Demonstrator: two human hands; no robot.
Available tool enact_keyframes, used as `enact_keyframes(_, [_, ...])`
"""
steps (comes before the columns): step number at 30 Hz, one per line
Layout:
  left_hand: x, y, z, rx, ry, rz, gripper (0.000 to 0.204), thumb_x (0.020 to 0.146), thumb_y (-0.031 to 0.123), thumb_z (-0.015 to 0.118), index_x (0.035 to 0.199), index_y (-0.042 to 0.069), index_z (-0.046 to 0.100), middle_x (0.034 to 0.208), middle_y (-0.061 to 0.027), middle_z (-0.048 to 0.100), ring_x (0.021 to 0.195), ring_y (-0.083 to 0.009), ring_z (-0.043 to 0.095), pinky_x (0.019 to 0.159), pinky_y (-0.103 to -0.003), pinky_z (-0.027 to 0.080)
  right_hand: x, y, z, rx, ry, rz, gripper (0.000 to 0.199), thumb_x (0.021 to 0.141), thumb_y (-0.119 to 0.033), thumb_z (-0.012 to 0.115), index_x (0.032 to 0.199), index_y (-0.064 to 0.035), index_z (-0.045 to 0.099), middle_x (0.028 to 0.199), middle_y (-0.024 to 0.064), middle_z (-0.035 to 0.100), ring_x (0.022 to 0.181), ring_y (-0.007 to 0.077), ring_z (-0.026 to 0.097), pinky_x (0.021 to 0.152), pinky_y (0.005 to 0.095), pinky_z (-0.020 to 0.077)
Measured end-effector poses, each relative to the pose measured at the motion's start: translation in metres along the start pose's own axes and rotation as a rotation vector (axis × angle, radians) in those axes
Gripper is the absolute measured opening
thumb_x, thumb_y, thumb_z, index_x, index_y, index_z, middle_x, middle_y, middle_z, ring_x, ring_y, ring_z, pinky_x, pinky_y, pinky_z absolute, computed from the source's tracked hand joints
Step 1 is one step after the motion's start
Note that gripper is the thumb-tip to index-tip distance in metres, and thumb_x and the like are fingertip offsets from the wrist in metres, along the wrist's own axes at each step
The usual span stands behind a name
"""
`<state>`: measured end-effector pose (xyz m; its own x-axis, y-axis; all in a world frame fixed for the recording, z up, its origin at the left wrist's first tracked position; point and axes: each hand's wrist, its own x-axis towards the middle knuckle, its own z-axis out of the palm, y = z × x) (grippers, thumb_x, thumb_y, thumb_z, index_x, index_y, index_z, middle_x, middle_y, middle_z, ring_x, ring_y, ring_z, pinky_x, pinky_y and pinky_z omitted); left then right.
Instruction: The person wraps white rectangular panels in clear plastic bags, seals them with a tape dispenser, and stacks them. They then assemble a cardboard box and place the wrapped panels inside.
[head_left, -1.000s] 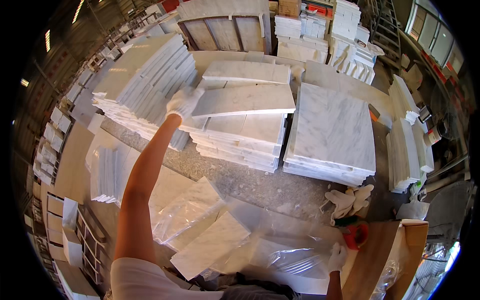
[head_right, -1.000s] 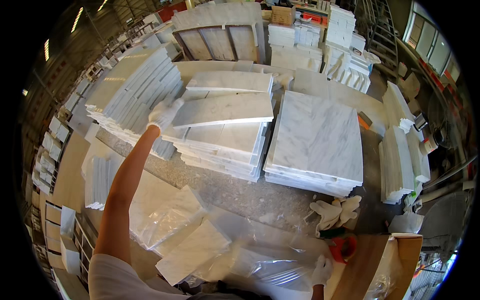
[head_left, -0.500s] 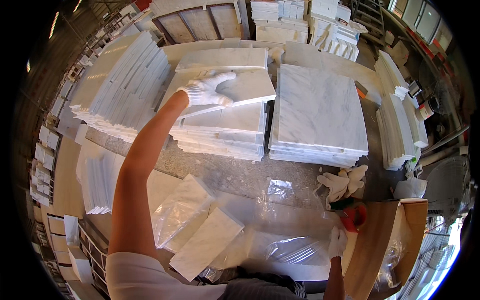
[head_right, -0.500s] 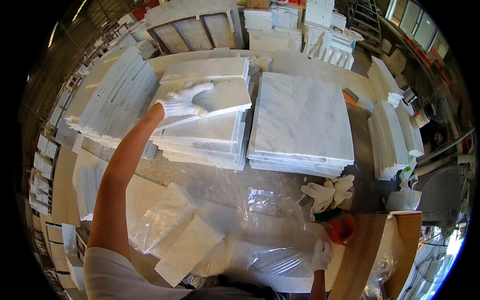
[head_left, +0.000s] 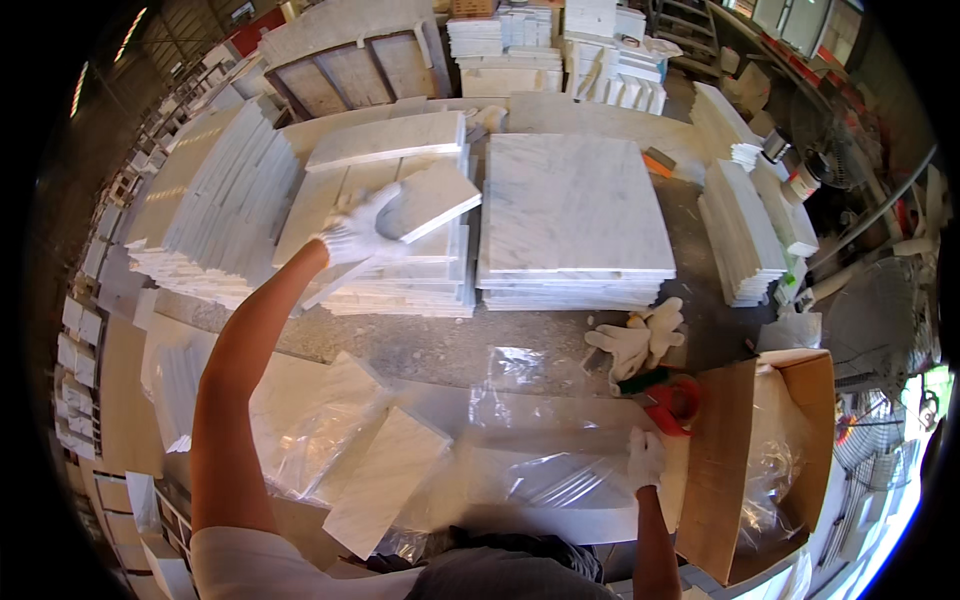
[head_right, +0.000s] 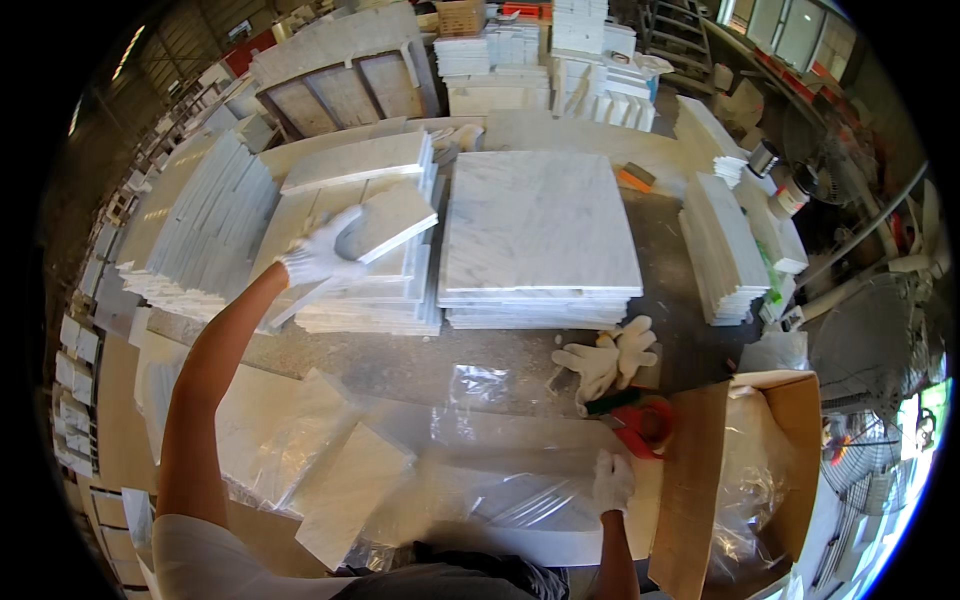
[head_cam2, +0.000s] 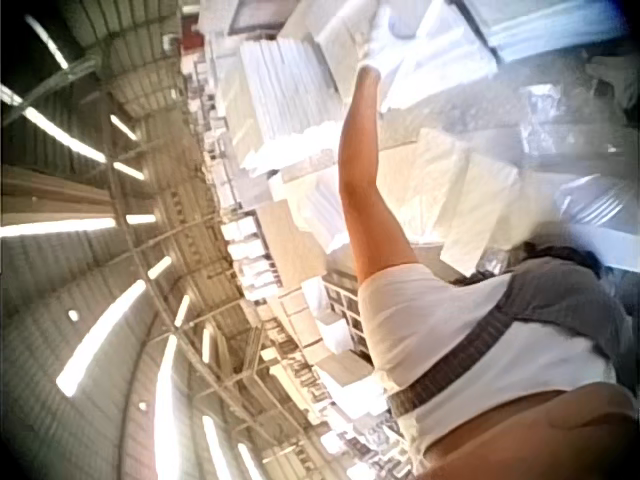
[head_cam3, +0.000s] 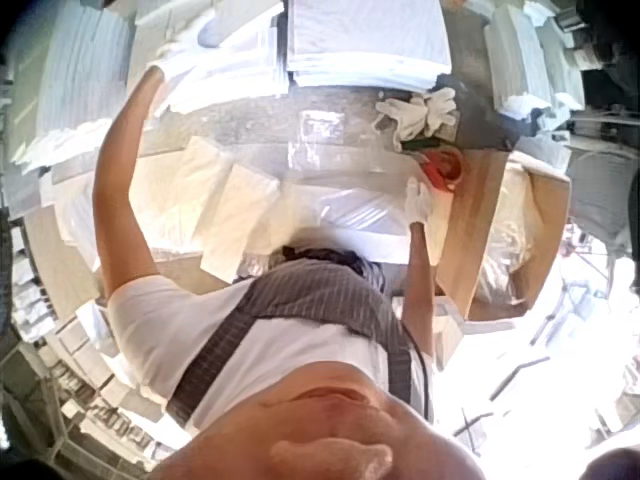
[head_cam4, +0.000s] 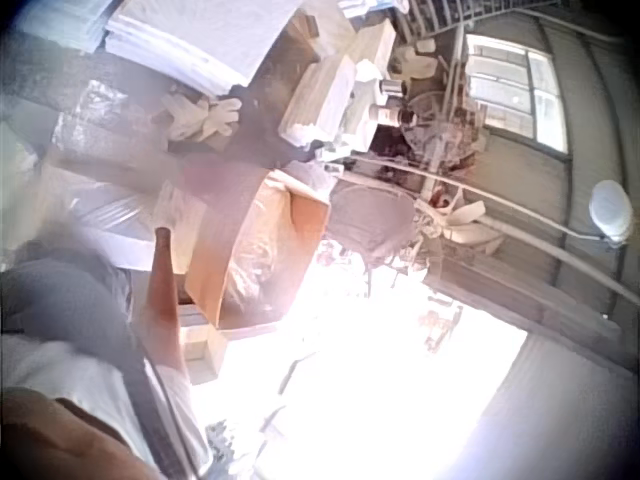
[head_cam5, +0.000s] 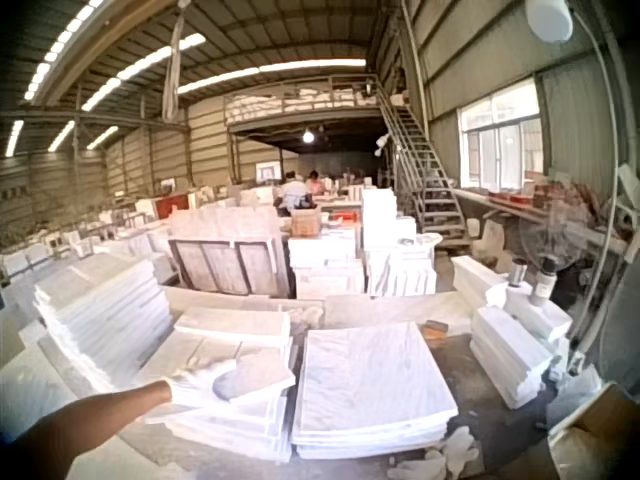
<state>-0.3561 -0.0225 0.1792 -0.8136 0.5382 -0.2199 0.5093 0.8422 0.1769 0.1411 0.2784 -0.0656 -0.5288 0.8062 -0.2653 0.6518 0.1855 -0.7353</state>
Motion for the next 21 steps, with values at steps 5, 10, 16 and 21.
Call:
enact_keyframes(5, [-0.060,0.012,0.027,-0.383,0.100,0.110,0.111,0.064,0.038,0.083,0.156,0.010,0.027,0.152,-0.0228,0.038,0.141,-0.0360,0.038,0.115,-0.039,0.035,0.002,-0.014,0.002,-0.205,0.002,-0.014,0.054,0.097,-0.053,0.051,0.083,-0.0030,0.065,0.084,0.0178,0.067,0.084,0.0324,0.066,0.077,0.0450,0.0480])
enact_keyframes(10, [-0.131,0.068,0.064,-0.298,0.081,0.155,0.105,0.065,0.030,0.084,0.153,0.009,0.033,0.147,-0.0213,0.043,0.135,-0.0350,0.044,0.113,-0.040,0.036,0.019,0.019,0.011,-0.139,0.016,-0.059,0.056,0.096,-0.057,0.048,0.081,-0.0057,0.065,0.084,0.0185,0.067,0.084,0.0362,0.065,0.074,0.0484,0.0477])
enact_keyframes(16, [-0.253,0.174,0.127,-0.238,0.019,0.575,0.103,0.063,0.035,0.085,0.152,0.017,0.037,0.140,-0.0209,0.044,0.129,-0.0384,0.042,0.105,-0.055,0.039,0.027,0.020,-0.004,-0.119,-0.093,-0.122,0.056,0.093,-0.056,0.052,0.081,-0.0034,0.068,0.084,0.0214,0.067,0.080,0.0359,0.064,0.072,0.0469,0.0469])
enact_keyframes(21, [-0.288,0.242,0.189,0.035,-0.239,0.619,0.099,0.063,0.045,0.082,0.149,0.019,0.041,0.141,-0.0207,0.039,0.133,-0.0420,0.035,0.108,-0.059,0.033,0.033,0.008,-0.024,0.090,-0.331,-0.052,0.054,0.091,-0.052,0.059,0.077,-0.0003,0.069,0.072,0.0125,0.064,0.070,0.0186,0.060,0.065,0.0372,0.0451])
